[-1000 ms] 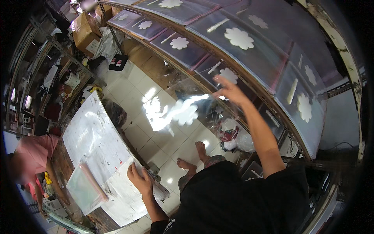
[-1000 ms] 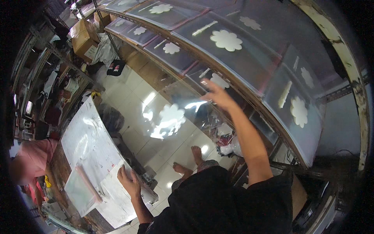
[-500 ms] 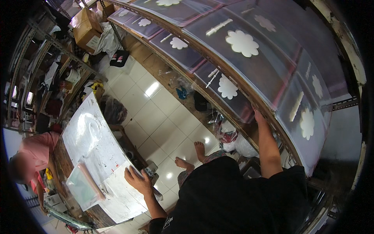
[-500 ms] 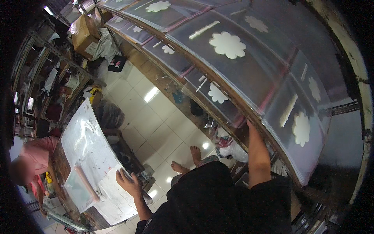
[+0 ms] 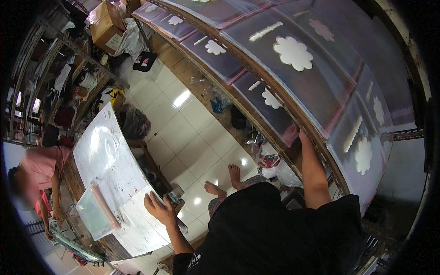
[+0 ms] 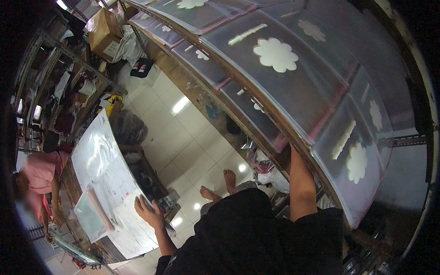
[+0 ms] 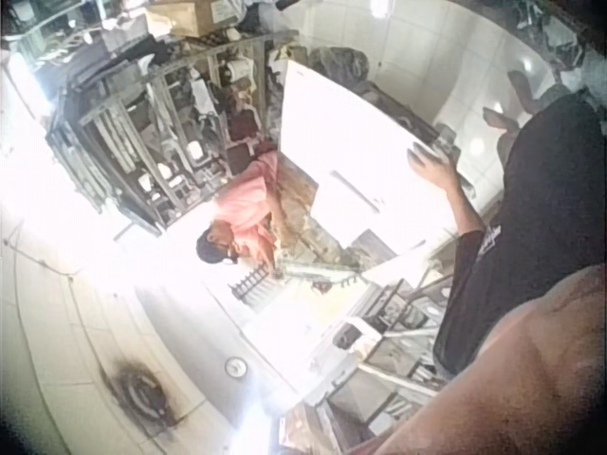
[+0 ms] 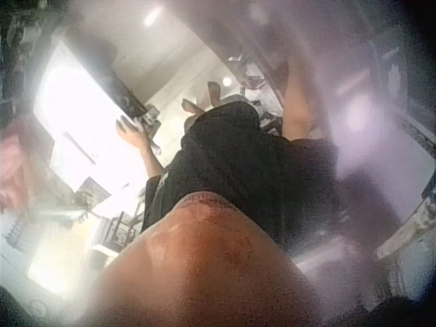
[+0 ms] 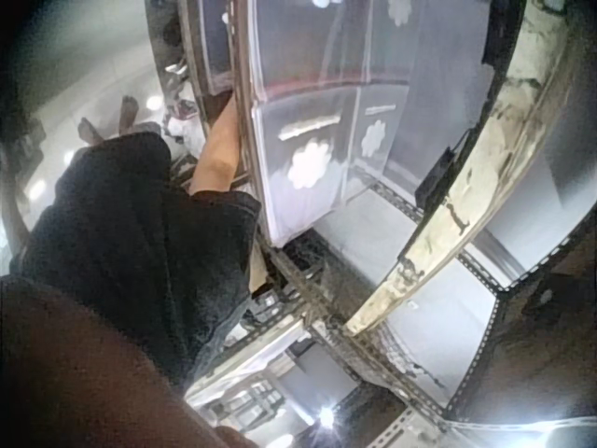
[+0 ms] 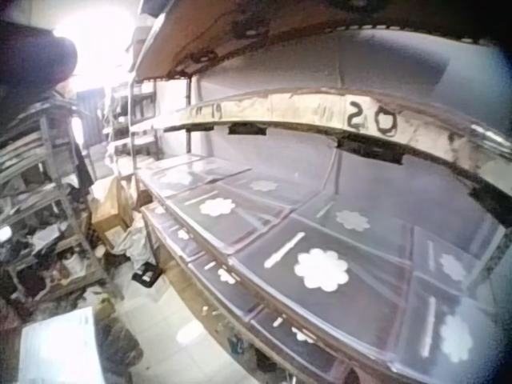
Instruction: The person repeatedly picks up flower-shaped stickers and places them onto clear plastic sheets laid out on a table. They handle the stickers one at a time, positioning them on the sheets and occasionally adjusting their placement.
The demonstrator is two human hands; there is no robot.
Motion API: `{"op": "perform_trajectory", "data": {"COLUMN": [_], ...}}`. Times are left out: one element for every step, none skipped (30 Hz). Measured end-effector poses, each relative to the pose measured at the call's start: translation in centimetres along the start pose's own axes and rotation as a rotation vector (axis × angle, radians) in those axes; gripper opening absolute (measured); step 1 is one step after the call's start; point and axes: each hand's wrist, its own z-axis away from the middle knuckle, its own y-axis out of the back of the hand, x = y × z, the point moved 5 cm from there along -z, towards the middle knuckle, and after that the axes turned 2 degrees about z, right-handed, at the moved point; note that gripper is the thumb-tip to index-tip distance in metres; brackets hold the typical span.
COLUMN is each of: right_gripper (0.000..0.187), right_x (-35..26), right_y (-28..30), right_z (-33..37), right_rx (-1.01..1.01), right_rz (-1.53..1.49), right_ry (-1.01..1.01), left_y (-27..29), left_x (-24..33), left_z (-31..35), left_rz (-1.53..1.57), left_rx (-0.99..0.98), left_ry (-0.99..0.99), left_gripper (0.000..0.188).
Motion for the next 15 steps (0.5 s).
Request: {"op": "perform_trajectory", "data": {"right_gripper": [0.047,0.047,0.046,0.045,0.045,0.044,0.043,0.043,0.042,0.042,0.041,0.041,0.040,0.040,0.039], "right_x": [-0.1,-0.1,-0.1,-0.1,0.0,0.0,0.1,0.2,0.2,0.3,0.3,0.4,0.3,0.2,-0.1], "right_y": [-0.1,-0.1,-0.1,0.0,0.1,0.2,0.2,0.4,0.4,0.7,0.8,1.0,1.1,1.2,1.3], "right_z": [-0.2,-0.3,-0.4,-0.4,-0.4,-0.5,-0.5,-0.5,-0.4,-0.3,-0.3,-0.1,-0.1,-0.1,-0.2], "right_rx": [0.003,0.004,0.008,0.011,0.016,0.019,0.022,0.025,0.029,0.034,0.040,0.045,0.049,0.053,0.064], "right_rz": [0.017,0.032,0.044,0.060,0.070,0.086,0.098,0.113,0.126,0.142,0.161,0.184,0.210,0.236,0.271], "right_ry": [0.008,0.016,0.023,0.029,0.036,0.044,0.049,0.053,0.060,0.067,0.076,0.087,0.100,0.117,0.141], "left_y": [0.1,0.1,0.0,0.0,0.1,0.0,0.0,0.0,-0.1,-0.1,-0.1,0.0,0.0,0.0,0.0], "left_x": [0.1,0.1,0.1,0.1,0.1,0.2,0.2,0.1,0.1,0.1,0.1,0.1,0.2,0.1,0.1], "left_z": [0.0,0.1,0.0,0.0,0.0,-0.1,-0.1,-0.1,-0.1,-0.1,-0.1,-0.1,-0.1,0.0,0.0], "left_rz": [-0.001,-0.003,-0.005,-0.007,-0.004,0.000,0.005,0.002,0.000,-0.002,0.001,0.004,0.007,0.008,0.008], "left_rx": [0.009,0.010,0.010,0.009,0.008,0.005,0.002,0.005,0.008,0.011,0.008,0.004,-0.001,-0.002,-0.002], "left_ry": [-0.002,-0.002,-0.004,-0.006,-0.006,-0.006,-0.006,-0.008,-0.011,-0.015,-0.011,-0.007,-0.002,-0.003,-0.004], "left_gripper": [0.054,0.054,0.054,0.055,0.054,0.054,0.054,0.054,0.054,0.054,0.054,0.054,0.054,0.054,0.055]}}
